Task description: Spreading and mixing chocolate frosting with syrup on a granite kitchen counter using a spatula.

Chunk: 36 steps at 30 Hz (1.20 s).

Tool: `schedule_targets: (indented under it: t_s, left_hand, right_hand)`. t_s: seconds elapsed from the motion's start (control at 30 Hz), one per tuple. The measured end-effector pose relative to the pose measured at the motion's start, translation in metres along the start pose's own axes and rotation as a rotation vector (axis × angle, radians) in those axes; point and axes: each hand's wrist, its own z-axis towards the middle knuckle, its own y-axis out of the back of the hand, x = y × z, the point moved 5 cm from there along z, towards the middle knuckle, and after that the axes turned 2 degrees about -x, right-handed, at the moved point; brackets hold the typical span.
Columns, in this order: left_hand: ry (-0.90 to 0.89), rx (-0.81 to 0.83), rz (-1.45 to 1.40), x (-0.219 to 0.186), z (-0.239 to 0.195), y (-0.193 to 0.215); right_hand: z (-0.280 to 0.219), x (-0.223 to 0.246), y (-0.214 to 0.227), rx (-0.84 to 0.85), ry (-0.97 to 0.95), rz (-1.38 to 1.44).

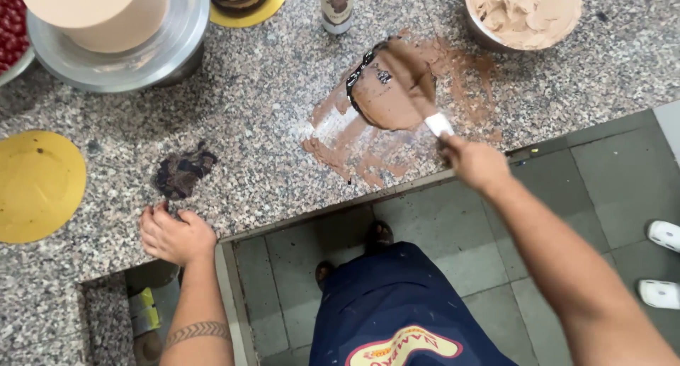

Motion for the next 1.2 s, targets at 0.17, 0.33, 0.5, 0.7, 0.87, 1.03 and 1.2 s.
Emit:
schedule_targets:
  t_s: [0.17,0.33,0.5,0.7,0.87,1.03,1.2]
  left_hand:
    - [0.03,0.013,-0.01,-0.005,0.006,-0.002]
    - [0.048,0.028,0.0,-0.001,0.004,-0.002]
    - [0.056,0.053,0.01,-0.002,0.002,-0.001]
    - [0.031,0.024,-0.007,-0.004,0.003,0.0]
    - [0.029,0.031,0.008,-0.004,0.002,0.0]
    - [0.01,0.032,0.003,0.0,0.0,0.0]
    - [0.041,0.058,0.009,-0.006,0.004,0.004]
  right_hand:
    - [-0.019,-0.004,0.067,0.092,-0.224,0.522]
    - [-0.025,0.004,0.015,0.102,-0.358,0.677]
    - [-0.023,0.009,0.027,-0.076,0.08,0.067]
    - [-0.045,0.063,0.027,0.053,-0.029,0.013]
    - [-0.016,-0.003,0.023,0.097,0.009,0.15]
    - [-0.035,-0.007,0.057,0.23,-0.429,0.64]
    - [-0.033,0.013,-0.02,-0.065,0.165,0.16]
